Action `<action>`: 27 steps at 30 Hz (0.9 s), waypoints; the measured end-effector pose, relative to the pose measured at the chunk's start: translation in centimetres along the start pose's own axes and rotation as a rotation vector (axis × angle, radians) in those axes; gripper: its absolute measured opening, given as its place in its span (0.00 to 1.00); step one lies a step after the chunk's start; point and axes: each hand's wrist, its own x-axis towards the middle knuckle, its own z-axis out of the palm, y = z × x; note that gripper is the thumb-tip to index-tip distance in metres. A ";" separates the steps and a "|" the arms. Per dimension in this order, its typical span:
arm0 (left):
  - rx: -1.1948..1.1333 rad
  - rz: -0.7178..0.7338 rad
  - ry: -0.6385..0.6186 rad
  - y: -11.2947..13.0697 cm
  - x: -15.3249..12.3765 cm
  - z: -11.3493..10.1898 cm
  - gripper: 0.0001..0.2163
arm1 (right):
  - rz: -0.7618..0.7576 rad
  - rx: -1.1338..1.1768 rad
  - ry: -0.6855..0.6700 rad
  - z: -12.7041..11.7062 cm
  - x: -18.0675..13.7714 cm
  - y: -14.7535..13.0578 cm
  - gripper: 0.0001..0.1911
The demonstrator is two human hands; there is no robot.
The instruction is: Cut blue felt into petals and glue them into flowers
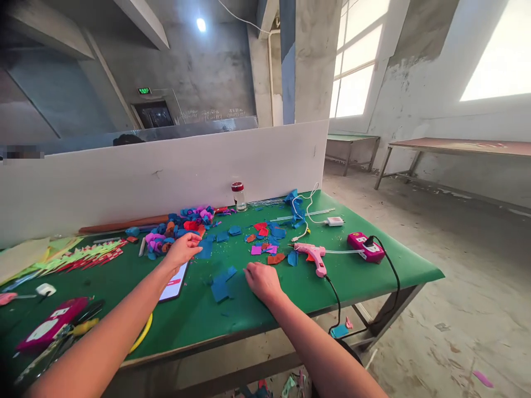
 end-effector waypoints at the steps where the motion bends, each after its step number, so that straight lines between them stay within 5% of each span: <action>1: 0.030 -0.008 0.011 -0.1 1.5 0.4 0.15 | -0.020 -0.015 -0.010 0.2 -0.1 0.0 0.11; 8: 0.230 -0.038 0.064 -1.0 8.2 5.0 0.17 | -0.046 -0.083 -0.021 0.4 0.1 0.0 0.12; 14: 0.440 0.020 0.103 -0.1 9.1 3.6 0.11 | -0.025 -0.078 -0.030 0.1 0.2 0.0 0.11; 17: 0.503 0.114 0.013 1.0 6.2 2.1 0.05 | -0.010 -0.067 -0.040 -0.1 0.2 0.0 0.11; 22: 0.510 0.227 -0.383 1.3 -3.6 1.6 0.04 | 0.027 -0.002 -0.066 0.0 0.0 0.4 0.11; 24: 0.472 0.319 -0.524 0.4 -7.5 2.2 0.13 | 0.043 0.038 -0.070 0.2 0.0 0.4 0.11; 27: 0.328 0.325 -0.347 -1.3 -11.2 3.8 0.17 | 0.067 0.122 -0.054 0.2 0.1 0.5 0.11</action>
